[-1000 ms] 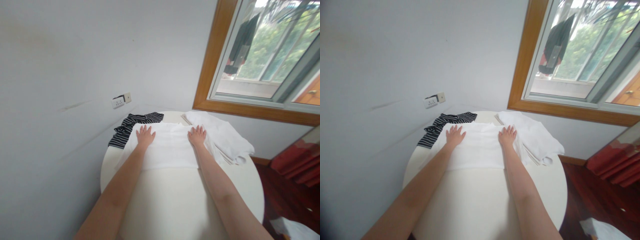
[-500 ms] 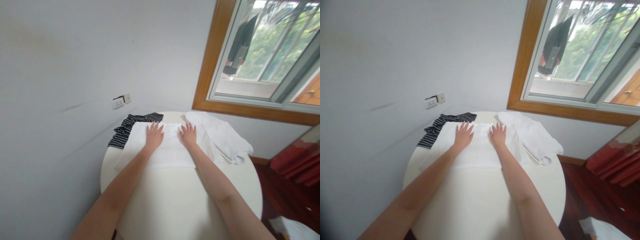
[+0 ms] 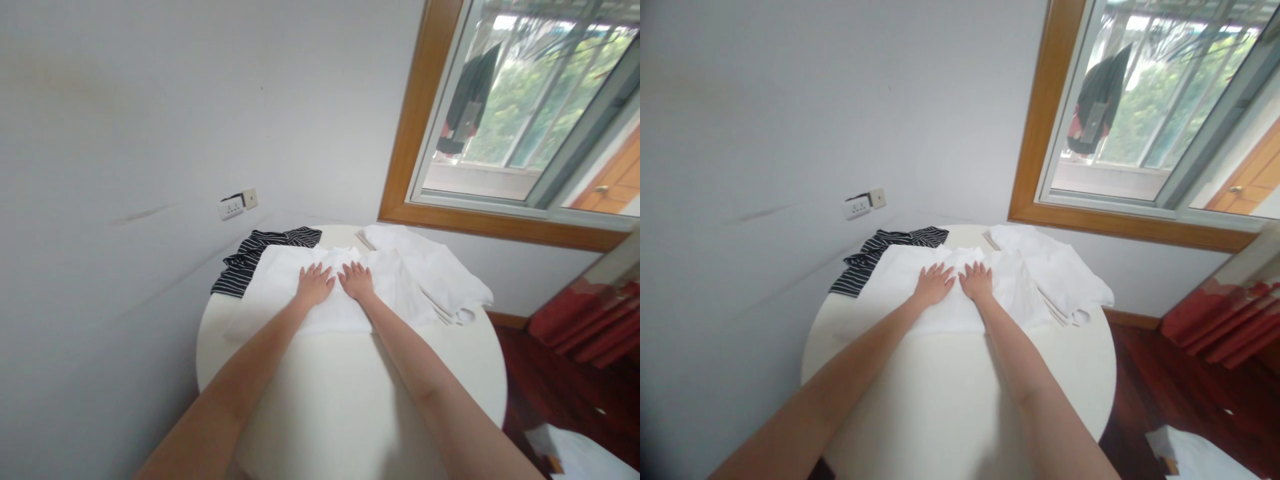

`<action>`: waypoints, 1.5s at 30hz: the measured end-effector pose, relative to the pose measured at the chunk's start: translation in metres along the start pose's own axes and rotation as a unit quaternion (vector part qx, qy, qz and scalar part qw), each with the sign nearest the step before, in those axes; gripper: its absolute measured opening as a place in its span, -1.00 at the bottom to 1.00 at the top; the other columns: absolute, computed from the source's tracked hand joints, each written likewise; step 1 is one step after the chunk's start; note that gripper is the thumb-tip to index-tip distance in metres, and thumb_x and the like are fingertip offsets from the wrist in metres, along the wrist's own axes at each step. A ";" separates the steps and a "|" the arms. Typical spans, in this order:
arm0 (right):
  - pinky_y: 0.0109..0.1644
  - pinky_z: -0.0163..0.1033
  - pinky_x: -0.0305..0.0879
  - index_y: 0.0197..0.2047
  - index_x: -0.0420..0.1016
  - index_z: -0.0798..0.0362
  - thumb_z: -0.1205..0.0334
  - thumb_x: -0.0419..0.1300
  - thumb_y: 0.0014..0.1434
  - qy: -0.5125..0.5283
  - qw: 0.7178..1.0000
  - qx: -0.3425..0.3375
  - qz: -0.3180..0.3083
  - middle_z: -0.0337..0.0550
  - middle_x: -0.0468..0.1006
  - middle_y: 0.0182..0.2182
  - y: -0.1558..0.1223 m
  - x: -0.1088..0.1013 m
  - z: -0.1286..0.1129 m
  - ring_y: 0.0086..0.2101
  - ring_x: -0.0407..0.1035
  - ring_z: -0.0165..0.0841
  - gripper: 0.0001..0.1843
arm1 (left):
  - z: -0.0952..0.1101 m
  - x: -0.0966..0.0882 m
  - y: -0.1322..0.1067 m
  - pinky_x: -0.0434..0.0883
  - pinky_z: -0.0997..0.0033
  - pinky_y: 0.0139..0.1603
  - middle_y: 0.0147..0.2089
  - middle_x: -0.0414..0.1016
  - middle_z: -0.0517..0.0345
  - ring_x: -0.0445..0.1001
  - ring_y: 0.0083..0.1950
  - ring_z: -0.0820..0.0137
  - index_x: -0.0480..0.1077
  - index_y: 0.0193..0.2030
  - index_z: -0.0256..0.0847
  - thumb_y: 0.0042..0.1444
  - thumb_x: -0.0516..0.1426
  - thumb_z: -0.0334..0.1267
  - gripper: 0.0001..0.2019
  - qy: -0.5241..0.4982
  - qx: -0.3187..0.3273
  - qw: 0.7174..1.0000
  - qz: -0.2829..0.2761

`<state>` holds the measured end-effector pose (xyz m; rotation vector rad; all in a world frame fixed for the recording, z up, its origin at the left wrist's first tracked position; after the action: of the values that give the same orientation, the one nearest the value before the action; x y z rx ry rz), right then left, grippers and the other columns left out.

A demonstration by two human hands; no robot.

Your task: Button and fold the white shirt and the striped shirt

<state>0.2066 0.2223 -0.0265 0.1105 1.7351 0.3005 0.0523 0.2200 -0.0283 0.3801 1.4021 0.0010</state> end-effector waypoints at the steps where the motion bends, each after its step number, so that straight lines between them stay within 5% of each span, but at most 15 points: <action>1: 0.25 0.05 -0.09 0.26 0.24 -0.02 -0.04 -0.17 0.33 0.000 1.000 -0.005 0.011 0.03 0.23 0.25 -0.002 -0.003 -0.001 0.24 0.06 -0.12 -0.45 | 0.001 0.000 0.000 -0.10 -0.17 0.33 0.38 0.11 -0.01 0.03 0.39 0.07 0.17 0.32 -0.03 0.27 -0.19 0.04 -0.46 0.002 0.002 1.000 -0.001; 7: 0.15 -0.10 0.05 -0.09 0.51 0.08 0.19 -0.12 0.30 -0.008 0.999 -0.025 0.032 0.03 0.53 -0.08 -0.019 -0.024 -0.010 0.00 0.32 -0.23 -0.61 | 0.006 -0.013 -0.009 0.02 -0.02 0.30 0.28 0.27 -0.02 0.17 0.30 0.15 0.28 0.23 -0.09 0.27 -0.13 -0.09 -0.55 0.035 0.008 0.999 0.037; 12: 0.21 0.02 0.00 0.18 0.34 -0.08 -0.04 -0.16 0.33 0.003 0.999 -0.037 -0.029 -0.06 0.30 0.22 -0.045 -0.024 -0.007 0.20 0.13 -0.18 -0.51 | 0.018 -0.033 -0.017 0.20 0.13 0.14 -0.06 0.49 -0.13 0.36 0.07 0.17 0.47 -0.07 -0.27 0.22 -0.08 -0.30 -0.68 0.056 0.038 0.997 0.048; 17: 0.30 0.07 -0.17 0.29 0.19 -0.12 -0.15 -0.22 0.32 0.010 0.998 -0.048 -0.039 -0.13 0.12 0.32 -0.065 -0.023 0.003 0.29 -0.05 -0.20 -0.42 | 0.037 -0.048 -0.027 0.17 0.04 0.14 -0.04 0.47 -0.17 0.31 0.10 0.10 0.46 -0.09 -0.30 0.19 -0.07 -0.41 -0.69 0.066 0.057 0.995 0.051; 24: 0.27 -0.01 -0.07 0.15 0.35 -0.06 0.09 -0.13 0.33 0.035 0.998 -0.037 0.022 -0.11 0.33 0.20 -0.074 -0.028 0.002 0.21 0.11 -0.24 -0.57 | 0.040 -0.023 -0.073 0.09 -0.10 0.24 0.30 0.24 -0.01 0.15 0.31 0.02 0.25 0.26 -0.02 0.27 -0.15 0.03 -0.51 0.011 0.041 0.999 0.000; 27: 0.25 -0.03 -0.05 0.05 0.44 -0.02 0.17 -0.11 0.31 0.033 0.998 -0.029 0.033 -0.07 0.44 0.10 -0.076 -0.035 0.000 0.13 0.22 -0.24 -0.61 | 0.039 -0.015 -0.086 0.01 -0.09 0.31 0.35 0.17 0.03 0.08 0.36 0.06 0.20 0.30 0.00 0.28 -0.19 0.02 -0.49 0.012 0.047 0.999 0.025; 31: 0.31 0.09 -0.30 -0.10 0.51 0.05 0.23 -0.08 0.28 -0.003 0.997 -0.014 0.080 -0.01 0.54 -0.06 -0.079 -0.049 -0.002 0.12 0.21 -0.18 -0.66 | 0.041 -0.016 -0.089 0.06 -0.08 0.29 0.31 0.24 0.00 0.15 0.33 0.06 0.27 0.25 -0.05 0.29 -0.17 -0.03 -0.52 0.016 0.054 0.997 0.057; 34: 0.31 0.12 -0.31 0.02 0.46 -0.01 0.19 -0.09 0.31 0.001 0.995 -0.046 0.085 -0.08 0.48 0.06 -0.086 -0.049 -0.002 0.20 0.12 -0.18 -0.63 | 0.042 -0.018 -0.090 0.09 -0.07 0.27 0.29 0.27 -0.01 0.18 0.31 0.06 0.29 0.24 -0.06 0.29 -0.17 -0.04 -0.52 0.021 0.057 0.996 0.066; 38: 0.30 0.03 -0.10 0.26 0.24 -0.07 0.00 -0.15 0.34 0.015 0.993 -0.118 0.007 -0.10 0.20 0.28 -0.101 -0.037 0.008 0.28 0.01 -0.20 -0.50 | 0.042 -0.019 -0.090 0.10 -0.10 0.26 0.30 0.25 -0.03 0.18 0.31 0.05 0.27 0.25 -0.06 0.29 -0.17 -0.03 -0.51 0.019 0.062 0.996 0.059; 45: 0.33 0.05 -0.12 0.34 0.11 -0.07 -0.13 -0.25 0.34 -0.010 0.992 -0.121 -0.032 -0.12 0.04 0.34 -0.122 -0.039 0.062 0.31 -0.08 -0.20 -0.38 | 0.043 -0.021 -0.090 0.05 -0.24 0.25 0.32 0.21 0.00 0.12 0.34 0.04 0.25 0.26 -0.04 0.29 -0.17 -0.03 -0.52 0.004 0.049 0.998 0.035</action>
<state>0.2861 0.1043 -0.0311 -0.1180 1.6661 0.4593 0.0701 0.1195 -0.0269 0.5112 1.3993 -0.0079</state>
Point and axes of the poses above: each hand's wrist, its own y-axis towards the middle knuckle, its own x-axis out of the palm, z = x × y, the point moved 1 cm from there along y, towards the middle knuckle
